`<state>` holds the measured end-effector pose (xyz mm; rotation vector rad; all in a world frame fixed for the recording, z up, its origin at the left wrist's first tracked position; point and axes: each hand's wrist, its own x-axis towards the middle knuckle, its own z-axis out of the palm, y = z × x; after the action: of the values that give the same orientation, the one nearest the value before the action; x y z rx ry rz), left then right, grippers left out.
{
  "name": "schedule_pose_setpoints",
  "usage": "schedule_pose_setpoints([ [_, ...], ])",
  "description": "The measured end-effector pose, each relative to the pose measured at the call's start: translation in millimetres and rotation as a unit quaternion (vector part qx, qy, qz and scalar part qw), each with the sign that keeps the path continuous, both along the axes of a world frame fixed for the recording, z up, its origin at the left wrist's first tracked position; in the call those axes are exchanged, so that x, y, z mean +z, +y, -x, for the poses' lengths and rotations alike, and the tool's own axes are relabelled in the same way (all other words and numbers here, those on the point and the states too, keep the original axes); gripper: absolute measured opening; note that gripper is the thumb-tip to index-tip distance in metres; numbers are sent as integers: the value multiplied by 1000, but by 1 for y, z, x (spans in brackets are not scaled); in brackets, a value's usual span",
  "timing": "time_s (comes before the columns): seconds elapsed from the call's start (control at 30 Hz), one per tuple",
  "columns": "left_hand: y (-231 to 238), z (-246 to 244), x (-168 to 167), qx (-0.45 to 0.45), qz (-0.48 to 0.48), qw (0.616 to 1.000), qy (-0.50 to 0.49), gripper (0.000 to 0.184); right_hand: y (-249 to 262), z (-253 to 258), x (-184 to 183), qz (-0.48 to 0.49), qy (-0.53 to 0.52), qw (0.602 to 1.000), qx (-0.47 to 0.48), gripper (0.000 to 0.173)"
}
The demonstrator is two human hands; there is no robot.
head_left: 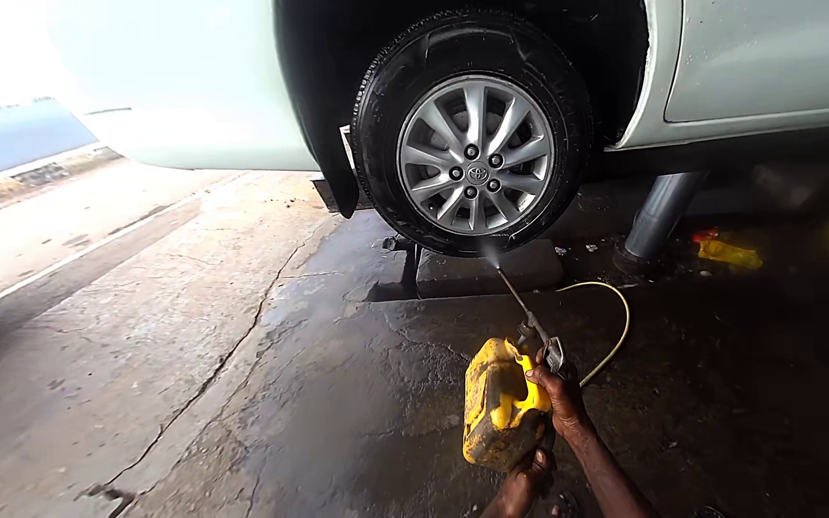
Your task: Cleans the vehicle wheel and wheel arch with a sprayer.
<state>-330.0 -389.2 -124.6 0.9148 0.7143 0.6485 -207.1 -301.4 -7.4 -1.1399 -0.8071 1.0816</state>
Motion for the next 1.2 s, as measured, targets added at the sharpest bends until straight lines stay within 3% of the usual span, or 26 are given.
schedule_pose_setpoints([
  [0.3,2,84,16,24,-33,999,1,34,7,93,14,-23,-9,999,39,19],
  [0.53,15,115,28,84,-69,994,-4,34,19,136,39,-60,-17,994,85,19],
  [0.83,35,129,55,105,-139,985,0,43,27,153,75,-99,-34,992,75,23],
  [1.2,56,115,42,26,-129,989,-64,42,43,139,68,-57,-48,997,17,18],
])
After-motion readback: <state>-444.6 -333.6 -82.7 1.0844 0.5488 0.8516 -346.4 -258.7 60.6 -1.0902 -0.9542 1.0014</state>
